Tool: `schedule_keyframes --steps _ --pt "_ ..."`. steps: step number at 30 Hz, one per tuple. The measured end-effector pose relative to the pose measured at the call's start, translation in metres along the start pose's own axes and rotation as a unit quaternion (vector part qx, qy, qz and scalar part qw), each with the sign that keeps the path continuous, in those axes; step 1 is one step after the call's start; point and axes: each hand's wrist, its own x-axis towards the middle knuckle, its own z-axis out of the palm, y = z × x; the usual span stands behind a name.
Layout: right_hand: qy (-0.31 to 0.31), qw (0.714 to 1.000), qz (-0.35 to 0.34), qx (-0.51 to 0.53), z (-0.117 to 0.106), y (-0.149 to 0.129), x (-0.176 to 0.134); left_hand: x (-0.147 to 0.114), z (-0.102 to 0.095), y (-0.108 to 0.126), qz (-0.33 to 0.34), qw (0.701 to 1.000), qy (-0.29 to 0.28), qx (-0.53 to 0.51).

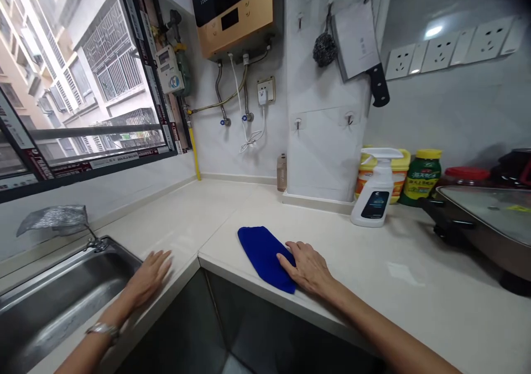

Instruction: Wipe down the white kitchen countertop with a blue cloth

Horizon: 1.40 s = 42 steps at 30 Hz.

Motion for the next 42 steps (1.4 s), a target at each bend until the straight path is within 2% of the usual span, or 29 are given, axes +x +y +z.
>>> schedule_keyframes --steps 3,6,10,13,17,20,24,27,30,33,36,37,39,42 --pt "-0.009 0.999 0.021 -0.040 0.001 -0.004 -0.001 -0.023 0.000 -0.053 -0.032 0.999 0.012 0.007" --pt "-0.023 0.996 0.039 -0.071 0.001 -0.002 -0.004 -0.028 0.009 -0.076 -0.084 0.996 0.032 -0.021" --pt "-0.048 0.994 0.066 -0.074 0.001 0.006 -0.004 -0.022 0.016 -0.068 -0.055 0.996 0.035 -0.060" --pt "-0.062 0.994 0.058 -0.067 0.002 0.012 -0.003 -0.020 0.016 -0.058 -0.048 0.997 0.025 -0.059" --pt "-0.072 0.997 0.029 0.026 0.008 0.015 -0.005 -0.022 0.017 -0.054 -0.046 0.997 0.020 -0.057" --pt "-0.038 0.991 0.028 0.124 0.012 0.014 -0.010 -0.024 0.016 -0.054 -0.043 0.997 0.027 -0.061" --pt "0.053 0.976 0.074 0.195 0.016 0.013 -0.015 -0.025 0.014 -0.056 -0.044 0.996 0.038 -0.069" --pt "0.101 0.927 0.127 0.338 0.016 0.018 -0.012 -0.026 0.013 -0.060 -0.049 0.995 0.047 -0.069" --pt "0.133 0.845 0.203 0.476 0.011 0.026 -0.009 -0.029 0.014 -0.069 -0.055 0.995 0.064 -0.061" --pt "0.153 0.773 0.255 0.560 0.003 0.035 -0.007 -0.030 0.019 -0.083 -0.068 0.992 0.091 -0.054" --pt "0.152 0.742 0.256 0.601 -0.003 0.042 -0.006 -0.030 0.026 -0.099 -0.064 0.990 0.114 -0.049" --pt "0.149 0.744 0.250 0.601 -0.003 0.044 -0.006 -0.030 0.028 -0.103 -0.063 0.990 0.118 -0.050" --pt "0.147 0.770 0.238 0.573 -0.001 0.046 -0.006 -0.030 0.032 -0.111 -0.061 0.989 0.124 -0.056" --pt "0.154 0.849 0.227 0.451 0.003 0.046 -0.011 -0.029 0.035 -0.117 -0.067 0.987 0.131 -0.067"
